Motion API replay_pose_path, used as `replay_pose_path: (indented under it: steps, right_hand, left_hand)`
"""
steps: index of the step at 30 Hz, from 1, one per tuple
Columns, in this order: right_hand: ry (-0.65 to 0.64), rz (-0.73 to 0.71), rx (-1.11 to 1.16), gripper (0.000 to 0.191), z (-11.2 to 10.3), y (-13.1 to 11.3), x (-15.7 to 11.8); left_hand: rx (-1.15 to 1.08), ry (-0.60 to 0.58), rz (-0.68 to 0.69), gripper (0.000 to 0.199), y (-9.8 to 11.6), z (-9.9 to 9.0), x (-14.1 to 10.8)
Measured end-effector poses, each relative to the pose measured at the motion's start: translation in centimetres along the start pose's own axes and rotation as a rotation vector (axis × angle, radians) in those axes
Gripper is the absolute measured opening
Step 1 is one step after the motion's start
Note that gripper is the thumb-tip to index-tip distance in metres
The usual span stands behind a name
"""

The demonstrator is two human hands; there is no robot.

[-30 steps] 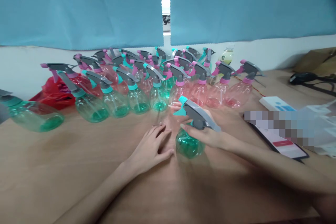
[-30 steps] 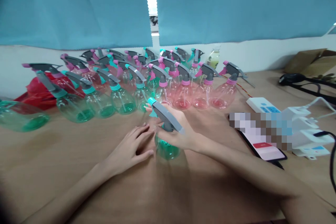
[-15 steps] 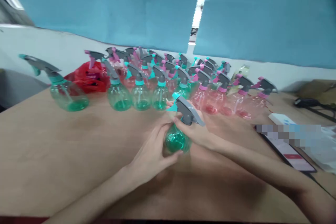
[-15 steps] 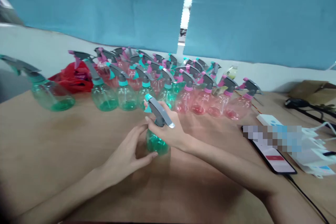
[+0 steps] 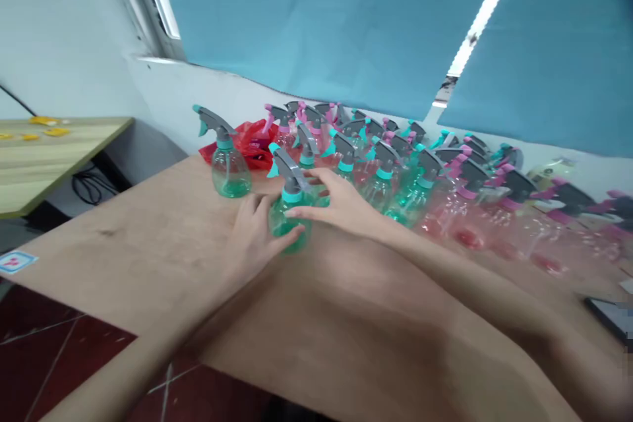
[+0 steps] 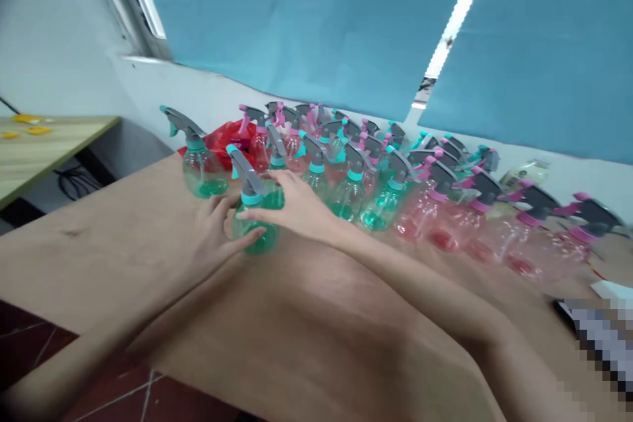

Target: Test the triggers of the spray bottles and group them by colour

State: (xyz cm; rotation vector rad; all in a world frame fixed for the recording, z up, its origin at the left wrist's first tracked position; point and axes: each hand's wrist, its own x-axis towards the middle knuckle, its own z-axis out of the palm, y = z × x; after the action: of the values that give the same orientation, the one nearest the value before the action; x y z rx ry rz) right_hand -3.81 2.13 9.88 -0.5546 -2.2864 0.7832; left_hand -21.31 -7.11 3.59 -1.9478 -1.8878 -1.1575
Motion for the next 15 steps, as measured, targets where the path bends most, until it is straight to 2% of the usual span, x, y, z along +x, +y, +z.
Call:
replay_pose_path:
  steps: [3, 7, 10, 15]
  right_hand:
    - [0.056, 0.076, -0.072, 0.051, -1.2, 0.0, 1.1]
    - [0.117, 0.151, -0.217, 0.037, -1.9, 0.0, 2.1]
    - [0.074, 0.242, -0.283, 0.044, -1.3, 0.3, 2.7]
    - [0.021, 0.383, -0.192, 0.068, 0.2, 2.0, 3.9]
  left_hand:
    - [0.063, -0.011, -0.051, 0.054, -2.5, -0.7, 1.5]
    - [0.054, -0.013, -0.084, 0.058, -4.7, -0.8, 3.3]
    - [0.079, 0.029, -0.098, 0.059, -5.8, -0.5, 4.3]
    - [0.236, -0.006, -0.121, 0.053, -6.4, -0.7, 5.8]
